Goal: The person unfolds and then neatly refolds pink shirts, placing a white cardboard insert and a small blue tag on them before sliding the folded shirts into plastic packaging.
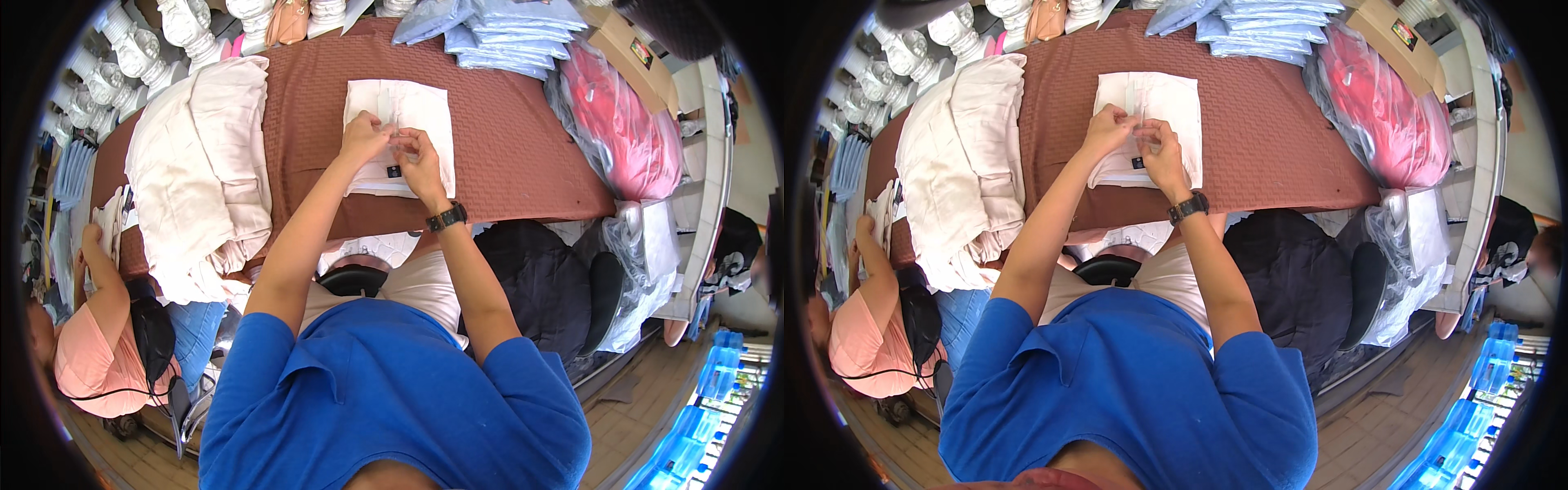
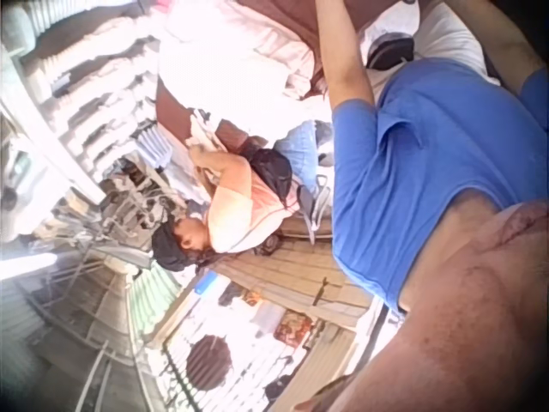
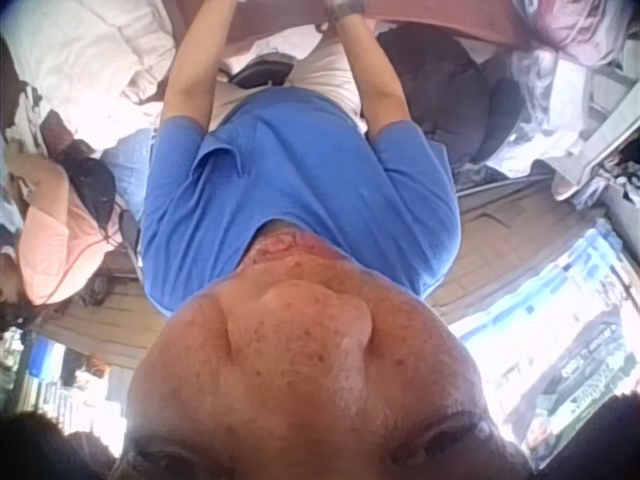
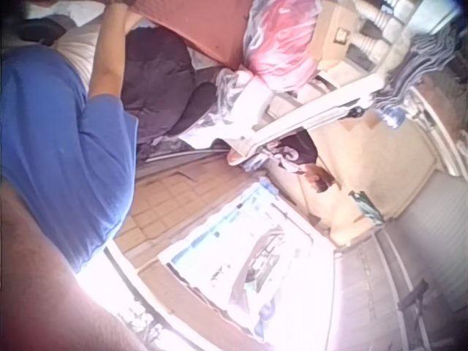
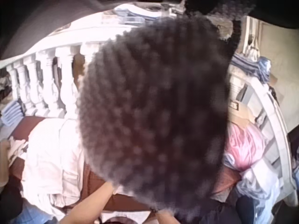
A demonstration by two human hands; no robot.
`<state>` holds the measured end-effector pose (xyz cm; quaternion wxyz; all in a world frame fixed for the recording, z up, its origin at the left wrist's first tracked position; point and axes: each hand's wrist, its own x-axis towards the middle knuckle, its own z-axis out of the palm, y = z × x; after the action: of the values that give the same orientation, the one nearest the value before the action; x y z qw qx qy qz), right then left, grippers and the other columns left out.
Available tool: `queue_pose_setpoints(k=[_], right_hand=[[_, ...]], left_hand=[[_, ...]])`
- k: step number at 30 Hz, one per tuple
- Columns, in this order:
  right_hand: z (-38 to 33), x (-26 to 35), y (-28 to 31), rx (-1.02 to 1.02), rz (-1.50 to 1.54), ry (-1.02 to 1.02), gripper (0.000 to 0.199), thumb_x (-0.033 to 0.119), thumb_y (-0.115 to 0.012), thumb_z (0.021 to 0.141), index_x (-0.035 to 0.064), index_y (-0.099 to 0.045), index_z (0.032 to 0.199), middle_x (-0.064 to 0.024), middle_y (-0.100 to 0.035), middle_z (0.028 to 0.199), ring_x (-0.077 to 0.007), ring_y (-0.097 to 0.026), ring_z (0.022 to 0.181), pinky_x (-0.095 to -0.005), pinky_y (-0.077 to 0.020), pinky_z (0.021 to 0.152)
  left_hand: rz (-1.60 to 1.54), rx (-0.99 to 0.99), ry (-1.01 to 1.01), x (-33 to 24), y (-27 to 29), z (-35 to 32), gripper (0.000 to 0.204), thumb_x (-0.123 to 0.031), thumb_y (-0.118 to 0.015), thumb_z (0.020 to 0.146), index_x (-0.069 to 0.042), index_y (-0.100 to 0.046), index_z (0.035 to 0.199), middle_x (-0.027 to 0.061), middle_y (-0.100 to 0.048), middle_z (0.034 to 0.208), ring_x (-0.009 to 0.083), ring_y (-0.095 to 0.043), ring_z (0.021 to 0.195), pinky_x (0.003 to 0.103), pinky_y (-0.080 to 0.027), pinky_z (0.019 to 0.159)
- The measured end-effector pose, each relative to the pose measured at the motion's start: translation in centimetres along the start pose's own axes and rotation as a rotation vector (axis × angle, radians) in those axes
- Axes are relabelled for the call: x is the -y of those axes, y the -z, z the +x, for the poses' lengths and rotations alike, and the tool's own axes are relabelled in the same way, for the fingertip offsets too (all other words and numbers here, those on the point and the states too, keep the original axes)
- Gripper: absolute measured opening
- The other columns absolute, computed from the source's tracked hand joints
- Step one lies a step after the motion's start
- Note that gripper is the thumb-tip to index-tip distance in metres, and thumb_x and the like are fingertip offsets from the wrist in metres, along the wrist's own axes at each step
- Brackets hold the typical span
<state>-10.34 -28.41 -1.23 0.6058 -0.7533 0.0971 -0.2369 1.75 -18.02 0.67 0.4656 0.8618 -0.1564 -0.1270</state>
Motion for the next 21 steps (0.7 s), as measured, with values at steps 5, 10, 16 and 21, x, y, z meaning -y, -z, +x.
queue_pose_setpoints(k=[5, 10, 16, 21], right_hand=[[-1.5, 0.3, 0.9, -0.1, -0.31, 0.077, 0.033, -0.001, -0.069, 0.083, 0.0013, -0.061, 0.115, -0.0132, -0.07, 0.106, -0.0277, -0.063, 0.101, -0.0378, -0.0496, 0.093], [-2.0, 0.3, 1.1, -0.108, -0.275, 0.069, 0.025, 0.002, -0.069, 0.083, 0.0023, -0.065, 0.108, -0.014, -0.067, 0.102, -0.0307, -0.061, 0.1, -0.0409, -0.0484, 0.09], [-2.6, -0.1, 3.4, -0.235, -0.559, 0.239, 0.024, 0.001, -0.067, 0.085, 0.0038, -0.065, 0.109, -0.0147, -0.063, 0.106, -0.0351, -0.057, 0.102, -0.0439, -0.0438, 0.091], [-2.9, 0.4, 5.4, -0.187, -0.71, 0.305, 0.034, 0.007, -0.063, 0.09, 0.007, -0.061, 0.124, -0.0138, -0.058, 0.126, -0.0364, -0.051, 0.115, -0.0467, -0.0422, 0.095]], left_hand=[[-0.022, 0.007, -0.128, 0.9, 1.0, -0.5, 0.036, -0.027, -0.074, 0.086, 0.003, -0.069, 0.106, 0.0151, -0.073, 0.095, 0.0211, -0.071, 0.078, 0.034, -0.057, 0.071], [-0.335, 0.077, -0.126, 2.1, 0.3, -0.1, 0.027, -0.016, -0.072, 0.09, 0.002, -0.067, 0.108, 0.0119, -0.073, 0.089, 0.015, -0.07, 0.077, 0.032, -0.056, 0.065], [0.302, -0.323, -0.406, 0.1, 0.4, -2.8, 0.038, -0.017, -0.072, 0.088, -0.004, -0.06, 0.121, 0.0159, -0.064, 0.111, 0.0326, -0.061, 0.104, 0.042, -0.053, 0.085], [0.344, -0.144, -0.557, 3.6, 1.1, -1.8, 0.04, -0.019, -0.066, 0.092, -0.006, -0.055, 0.128, 0.0125, -0.052, 0.134, 0.0349, -0.05, 0.12, 0.046, -0.045, 0.098]])
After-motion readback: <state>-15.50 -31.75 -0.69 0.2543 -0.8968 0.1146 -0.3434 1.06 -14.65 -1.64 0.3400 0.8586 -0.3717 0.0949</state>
